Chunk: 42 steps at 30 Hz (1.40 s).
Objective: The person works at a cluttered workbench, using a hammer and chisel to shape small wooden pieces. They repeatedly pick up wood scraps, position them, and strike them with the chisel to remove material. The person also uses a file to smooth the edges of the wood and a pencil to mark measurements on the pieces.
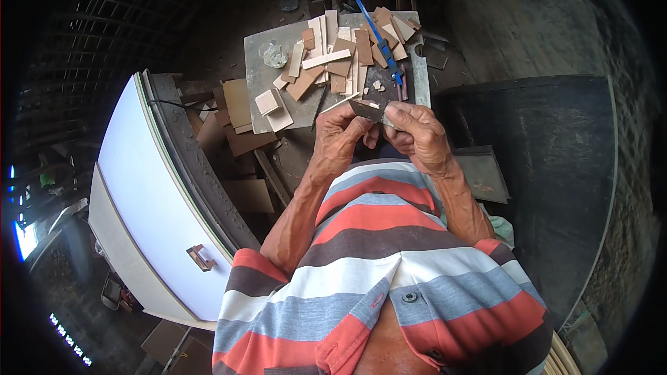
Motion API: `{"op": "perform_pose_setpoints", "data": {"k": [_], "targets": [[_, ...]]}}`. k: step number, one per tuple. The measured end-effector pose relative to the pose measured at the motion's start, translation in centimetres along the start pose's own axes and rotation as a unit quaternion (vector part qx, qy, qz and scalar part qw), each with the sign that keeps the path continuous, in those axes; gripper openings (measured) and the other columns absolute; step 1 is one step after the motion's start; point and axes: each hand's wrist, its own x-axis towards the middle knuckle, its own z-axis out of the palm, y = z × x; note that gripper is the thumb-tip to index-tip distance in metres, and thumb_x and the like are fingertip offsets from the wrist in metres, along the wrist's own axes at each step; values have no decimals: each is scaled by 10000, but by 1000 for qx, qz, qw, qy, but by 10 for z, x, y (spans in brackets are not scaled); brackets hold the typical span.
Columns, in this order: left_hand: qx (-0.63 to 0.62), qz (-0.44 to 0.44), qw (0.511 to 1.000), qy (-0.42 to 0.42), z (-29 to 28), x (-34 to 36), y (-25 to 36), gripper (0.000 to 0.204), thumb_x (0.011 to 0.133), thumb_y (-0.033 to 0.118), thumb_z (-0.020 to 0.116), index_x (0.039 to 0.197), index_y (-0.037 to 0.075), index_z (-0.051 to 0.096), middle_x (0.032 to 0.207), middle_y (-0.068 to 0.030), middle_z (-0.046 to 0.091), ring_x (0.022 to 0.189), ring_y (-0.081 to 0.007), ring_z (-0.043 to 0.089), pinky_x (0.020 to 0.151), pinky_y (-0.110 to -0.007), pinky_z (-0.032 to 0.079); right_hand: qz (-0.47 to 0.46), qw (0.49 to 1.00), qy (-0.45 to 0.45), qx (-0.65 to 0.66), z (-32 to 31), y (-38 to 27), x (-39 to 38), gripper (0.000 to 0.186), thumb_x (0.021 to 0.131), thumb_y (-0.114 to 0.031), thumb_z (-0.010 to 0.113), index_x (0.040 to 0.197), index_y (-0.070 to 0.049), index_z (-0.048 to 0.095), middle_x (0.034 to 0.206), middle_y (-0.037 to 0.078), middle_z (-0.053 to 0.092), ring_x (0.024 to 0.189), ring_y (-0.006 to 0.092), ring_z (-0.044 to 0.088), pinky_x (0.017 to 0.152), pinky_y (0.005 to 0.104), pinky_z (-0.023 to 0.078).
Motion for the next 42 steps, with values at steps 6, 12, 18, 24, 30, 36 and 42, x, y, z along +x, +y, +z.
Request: {"op": "perform_pose_setpoints", "data": {"k": [6, 12, 18, 24, 30, 36, 42], "targets": [[28, 6, 999, 19, 0, -3, -1, 184, 960, 147, 628, 984, -30, 674, 778, -74, 620, 638, -138, 562, 561, -273, 461, 4, 998, -13, 54, -2, 9, 4, 323, 1000, -290, 537, 750, -87, 555, 566, -91, 336, 458, 5, 234, 409, 208, 143], [48, 82, 995, -2, 16, -11, 40, 180, 964, 124, 615, 944, -43, 681, 743, -71, 630, 615, -105, 580, 546, -243, 465, -40, 970, 120, 206, -93, 44, 12, 319, 1018, -287, 505, 755, -109, 482, 580, -98, 287, 435, 4, 228, 369, 188, 172], [129, -58, 989, 38, 15, 4, 27, 202, 979, 156, 603, 989, -28, 687, 743, -43, 640, 599, -91, 590, 541, -222, 450, -98, 980, 172, -9, -31, -4, 10, 305, 1029, -308, 511, 856, -62, 561, 620, -102, 336, 489, -20, 267, 421, 150, 213], [199, -59, 978, 37, 13, 10, 13, 215, 954, 202, 647, 921, -9, 676, 716, -23, 614, 577, -70, 533, 530, -226, 427, -200, 921, 154, -296, -13, 15, 24, 251, 1012, -239, 536, 925, -12, 599, 720, 51, 539, 652, 141, 486, 603, 284, 408], [182, -115, 976, 41, 9, 3, 14, 246, 976, 229, 611, 882, 6, 654, 677, -11, 600, 578, -72, 535, 526, -233, 424, -208, 899, 151, -354, -2, 23, 25, 269, 982, -253, 576, 945, 14, 589, 778, 152, 603, 725, 249, 585, 677, 371, 473], [224, -82, 970, 53, 14, 2, 18, 272, 999, 234, 564, 874, 8, 650, 646, -8, 573, 565, -77, 523, 514, -249, 409, -143, 952, 182, -201, -8, 36, 29, 287, 991, -273, 564, 884, -8, 592, 664, 41, 521, 587, 112, 486, 530, 284, 395], [359, -18, 931, 62, 7, 0, 11, 256, 979, 211, 586, 825, 9, 616, 631, 24, 534, 571, -62, 453, 513, -247, 362, 9, 991, 99, -88, -1, 13, 3, 335, 989, -340, 556, 771, -85, 575, 554, -108, 351, 463, -14, 266, 426, 173, 176]]}}
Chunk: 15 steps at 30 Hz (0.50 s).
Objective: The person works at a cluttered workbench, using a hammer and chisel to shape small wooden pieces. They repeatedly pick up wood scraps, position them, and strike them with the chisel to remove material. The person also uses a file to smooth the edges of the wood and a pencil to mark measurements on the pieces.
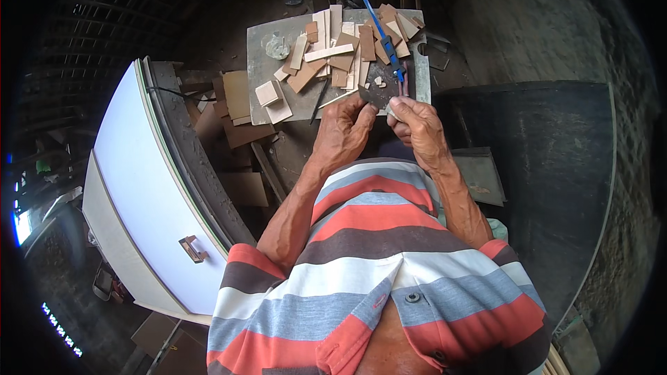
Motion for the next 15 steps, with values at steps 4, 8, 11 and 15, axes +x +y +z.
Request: {"op": "perform_pose_setpoints", "data": {"k": [4, 8, 11, 15], "targets": [[29, 61, 997, 39, 4, -3, 6, 154, 933, 123, 602, 848, 1, 638, 596, -26, 511, 546, -95, 440, 506, -286, 370, 14, 1000, -14, 18, -2, 3, 1, 339, 981, -321, 559, 753, -70, 579, 554, -94, 363, 456, 3, 286, 415, 192, 190], [51, 120, 989, 62, 6, -7, 2, 120, 922, 92, 619, 878, -10, 664, 587, -59, 508, 527, -115, 456, 503, -300, 382, 40, 996, -25, 78, -9, 8, 3, 327, 974, -307, 566, 738, -82, 564, 548, -94, 362, 423, 1, 267, 388, 196, 170], [-1, 142, 986, 85, -1, -19, 22, 213, 955, 144, 617, 827, -22, 658, 573, 13, 500, 520, -56, 433, 471, -249, 330, 8, 981, 86, 174, -64, 47, 21, 318, 969, -303, 574, 731, -96, 537, 546, -100, 343, 398, -4, 258, 368, 192, 163], [-77, 14, 997, 1, -16, -21, 27, 231, 991, 166, 584, 924, -28, 690, 637, -21, 589, 551, -62, 520, 484, -223, 391, -20, 979, 144, 140, -102, 31, 8, 294, 984, -292, 558, 760, -105, 522, 564, -98, 350, 412, -15, 277, 361, 172, 173]]}}
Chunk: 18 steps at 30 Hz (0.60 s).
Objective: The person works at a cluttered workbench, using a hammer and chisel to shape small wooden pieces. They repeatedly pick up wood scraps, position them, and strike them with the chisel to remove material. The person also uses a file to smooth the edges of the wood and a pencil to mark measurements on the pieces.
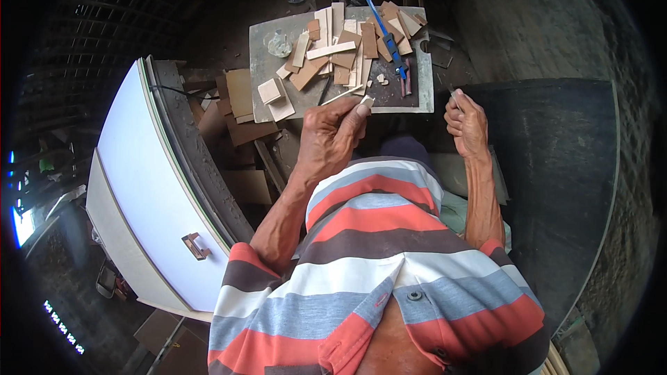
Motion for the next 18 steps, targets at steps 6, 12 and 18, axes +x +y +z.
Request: {"op": "perform_pose_setpoints", "data": {"k": [6, 12, 18], "targets": [[-81, -73, 994, -11, 19, 14, -10, 224, 988, 179, 592, 976, -16, 701, 718, -33, 653, 591, -75, 604, 527, -219, 475, -146, 977, -57, -147, 92, -7, -22, 305, 1029, -325, 517, 856, -82, 584, 611, -94, 387, 504, -17, 299, 442, 160, 230], [3, -54, 999, 7, 30, 15, -9, 235, 991, 167, 572, 996, -27, 707, 694, -38, 650, 591, -78, 605, 530, -236, 482, -326, 895, -27, -302, 110, 19, -16, 231, 1008, -212, 548, 876, -26, 581, 710, 90, 580, 632, 206, 566, 570, 333, 451], [-108, -89, 990, 30, 30, 18, -17, 196, 972, 125, 593, 920, -36, 693, 723, -46, 658, 615, -85, 595, 568, -226, 479, -379, 866, -1, -327, 114, 27, -14, 198, 999, -182, 557, 884, -22, 576, 674, 133, 583, 603, 278, 598, 553, 390, 460]]}}
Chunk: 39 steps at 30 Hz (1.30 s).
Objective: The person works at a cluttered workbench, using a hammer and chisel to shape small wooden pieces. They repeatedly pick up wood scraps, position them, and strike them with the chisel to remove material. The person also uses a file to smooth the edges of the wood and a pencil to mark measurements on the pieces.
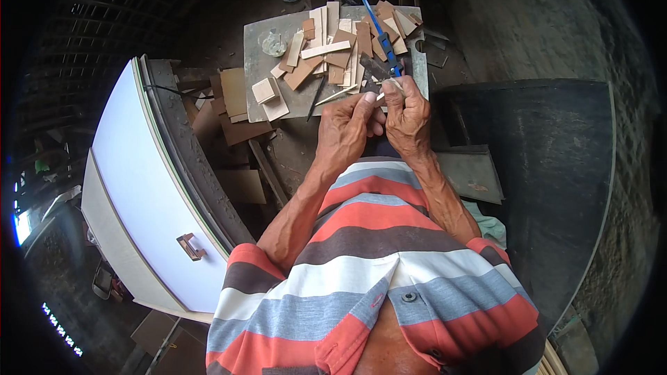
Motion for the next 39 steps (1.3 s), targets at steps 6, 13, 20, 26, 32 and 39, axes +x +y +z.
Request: {"op": "perform_pose_setpoints", "data": {"k": [6, 13, 20, 26, 32, 39], "targets": [[-220, -120, 968, -20, -11, 7, -7, 156, 953, 74, 613, 1070, -30, 625, 892, -86, 666, 748, -135, 653, 654, -234, 529, 184, 960, -7, 209, -4, 5, -4, 273, 1026, -253, 526, 862, -46, 593, 668, -56, 498, 571, 15, 410, 496, 191, 333], [-207, -95, 974, -13, -9, 7, -12, 63, 961, 41, 573, 988, -8, 602, 865, -82, 656, 746, -141, 662, 673, -248, 551, 243, 927, -203, 201, -29, 4, -5, 298, 1012, -265, 516, 832, -48, 614, 693, -31, 546, 619, 44, 459, 556, 216, 384], [-212, -149, 960, -107, -24, 9, -10, 96, 967, 63, 537, 972, 3, 611, 777, -56, 597, 585, -112, 546, 514, -219, 417, 266, 903, -225, 251, -30, 3, -2, 301, 1009, -266, 520, 799, -65, 598, 649, -41, 504, 554, 35, 396, 495, 208, 318], [-255, -118, 955, -100, -18, -2, -12, 111, 956, 81, 564, 957, -14, 621, 721, -36, 540, 549, -92, 474, 480, -209, 331, 311, 861, -173, 362, -35, 20, -3, 316, 1009, -263, 522, 728, -118, 520, 577, -66, 380, 457, 7, 256, 407, 202, 166], [-224, -33, 970, -88, -31, -17, 22, 137, 963, 107, 593, 968, -28, 621, 719, -34, 515, 568, -106, 493, 498, -223, 405, 369, 860, -45, 350, -98, 87, -10, 329, 1009, -276, 511, 713, -154, 438, 578, -89, 275, 442, -11, 227, 375, 174, 159], [-307, -57, 947, -78, -21, 0, -1, 118, 962, 124, 609, 992, 14, 638, 745, -18, 542, 588, -95, 512, 501, -213, 396, 292, 856, -235, 355, -47, -15, 11, 335, 1013, -299, 519, 748, -99, 559, 591, -80, 375, 494, 3, 254, 446, 187, 183]]}}
